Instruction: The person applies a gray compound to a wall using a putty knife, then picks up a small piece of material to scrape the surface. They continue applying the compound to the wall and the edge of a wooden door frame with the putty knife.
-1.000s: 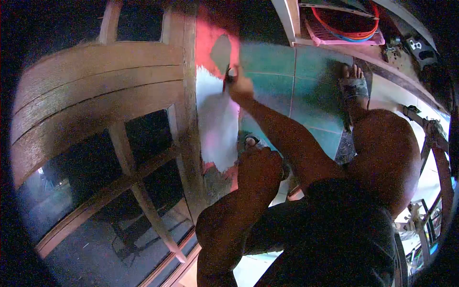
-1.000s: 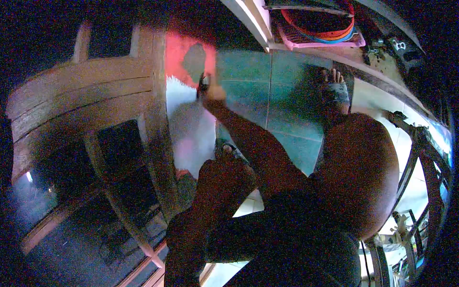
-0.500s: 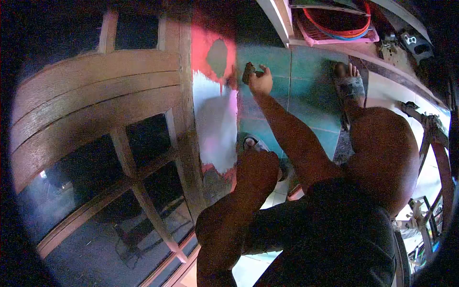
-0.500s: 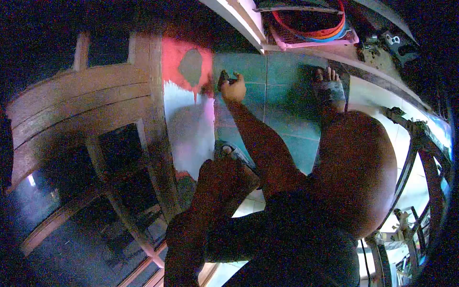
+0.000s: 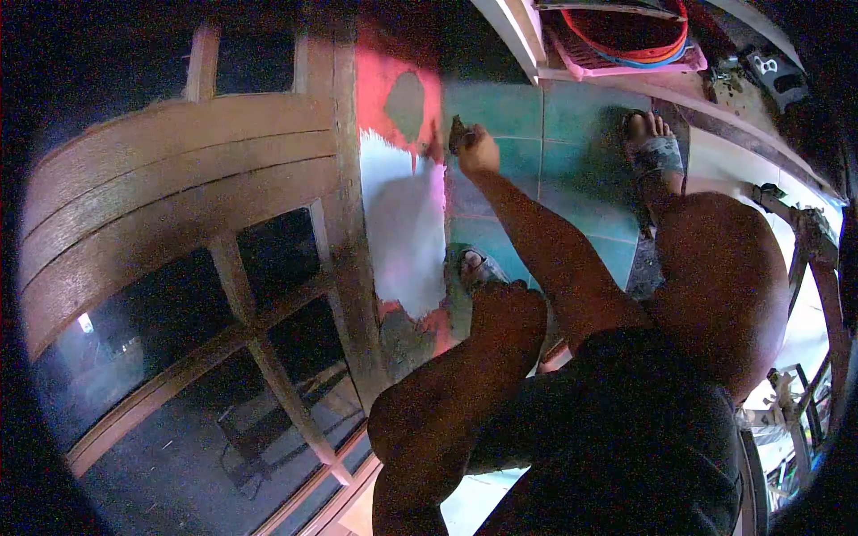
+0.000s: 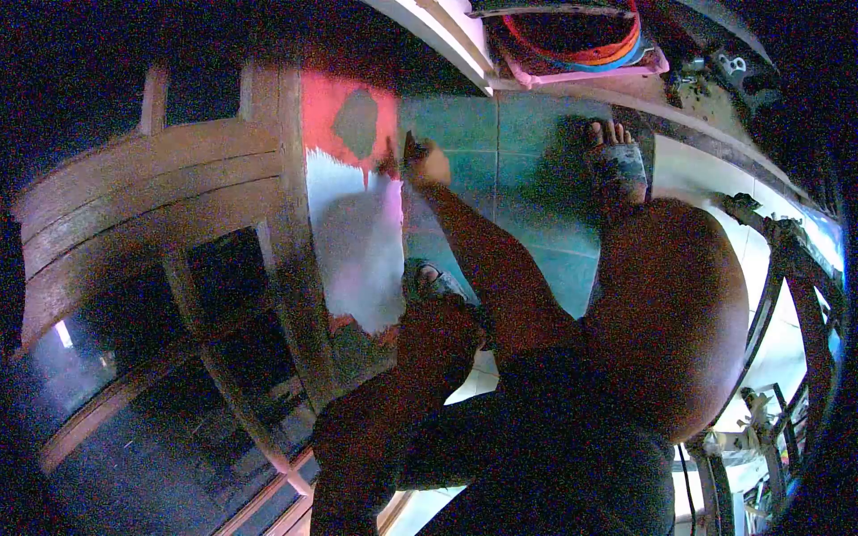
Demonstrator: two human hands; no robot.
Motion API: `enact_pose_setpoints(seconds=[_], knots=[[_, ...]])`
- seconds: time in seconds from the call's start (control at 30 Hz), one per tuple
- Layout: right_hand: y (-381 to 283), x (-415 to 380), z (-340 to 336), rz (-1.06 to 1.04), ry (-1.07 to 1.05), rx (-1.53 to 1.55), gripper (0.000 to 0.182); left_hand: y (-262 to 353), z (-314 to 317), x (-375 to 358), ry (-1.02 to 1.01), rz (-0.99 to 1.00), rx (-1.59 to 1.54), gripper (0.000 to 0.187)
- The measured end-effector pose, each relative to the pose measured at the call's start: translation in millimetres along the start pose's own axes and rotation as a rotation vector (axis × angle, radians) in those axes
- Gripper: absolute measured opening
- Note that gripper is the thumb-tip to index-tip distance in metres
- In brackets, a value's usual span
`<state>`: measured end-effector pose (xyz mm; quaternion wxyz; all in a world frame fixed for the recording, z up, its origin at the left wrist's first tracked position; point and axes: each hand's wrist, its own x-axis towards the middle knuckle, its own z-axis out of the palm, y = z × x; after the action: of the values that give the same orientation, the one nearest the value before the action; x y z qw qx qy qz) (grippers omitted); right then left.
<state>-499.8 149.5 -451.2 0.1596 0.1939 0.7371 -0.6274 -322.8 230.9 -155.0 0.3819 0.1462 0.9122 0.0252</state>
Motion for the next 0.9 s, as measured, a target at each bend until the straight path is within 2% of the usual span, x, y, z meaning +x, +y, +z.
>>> enact_pose_setpoints(seconds=[0.07,0.13,0.17,0.2,0.27,0.4,0.5,0.57,0.6,0.67,0.8,0.9], knots=[[-20.8,-14.9,0.1,0.015,-0.077,-0.065,0.028,4.2,3.3,1.0,-0.038,-0.040,-0.014,0.014],[-23.8,-22.6,9.5,-0.146,-0.083,-0.182,0.028,7.7,5.3,0.6,-0.073,-0.083,-0.030,0.014],[-18.5,-26.1,12.2,-0.338,-0.044,-0.122,0.031,8.8,6.0,-0.6,-0.089,-0.104,-0.039,0.014],[-15.9,-26.0,17.4,-0.341,-0.050,-0.124,0.031,10.5,-0.6,-5.5,-0.087,-0.109,-0.042,0.014],[-17.0,-21.8,25.4,-0.221,-0.239,-0.312,0.028,15.2,-19.8,-16.9,0.108,-0.170,0.008,0.014],[-22.3,-33.0,20.2,-0.256,-0.222,-0.251,0.024,9.9,-6.4,-17.1,0.119,-0.180,0.000,0.014],[0.7,-28.9,32.2,-0.365,-0.224,-0.242,0.023,10.4,-8.1,-14.4,0.069,-0.157,0.153,0.014],[14.4,-27.0,44.8,-0.409,-0.062,-0.296,0.020,7.3,1.2,-13.6,0.064,-0.147,0.061,0.015],[9.6,-30.2,42.5,-0.407,-0.064,-0.298,0.020,7.0,-2.3,-12.7,0.062,-0.148,0.059,0.015],[-5.0,-40.7,35.0,-0.315,0.037,-0.099,0.020,7.2,-13.7,-11.5,0.039,-0.143,0.046,0.036],[-5.2,-39.1,38.7,-0.277,-0.034,-0.047,0.022,4.4,-14.7,-10.6,0.085,-0.131,0.093,0.037],[-13.6,-46.1,31.1,-0.272,-0.142,-0.210,0.025,1.5,-12.6,-10.0,0.022,-0.064,-0.002,0.038]])
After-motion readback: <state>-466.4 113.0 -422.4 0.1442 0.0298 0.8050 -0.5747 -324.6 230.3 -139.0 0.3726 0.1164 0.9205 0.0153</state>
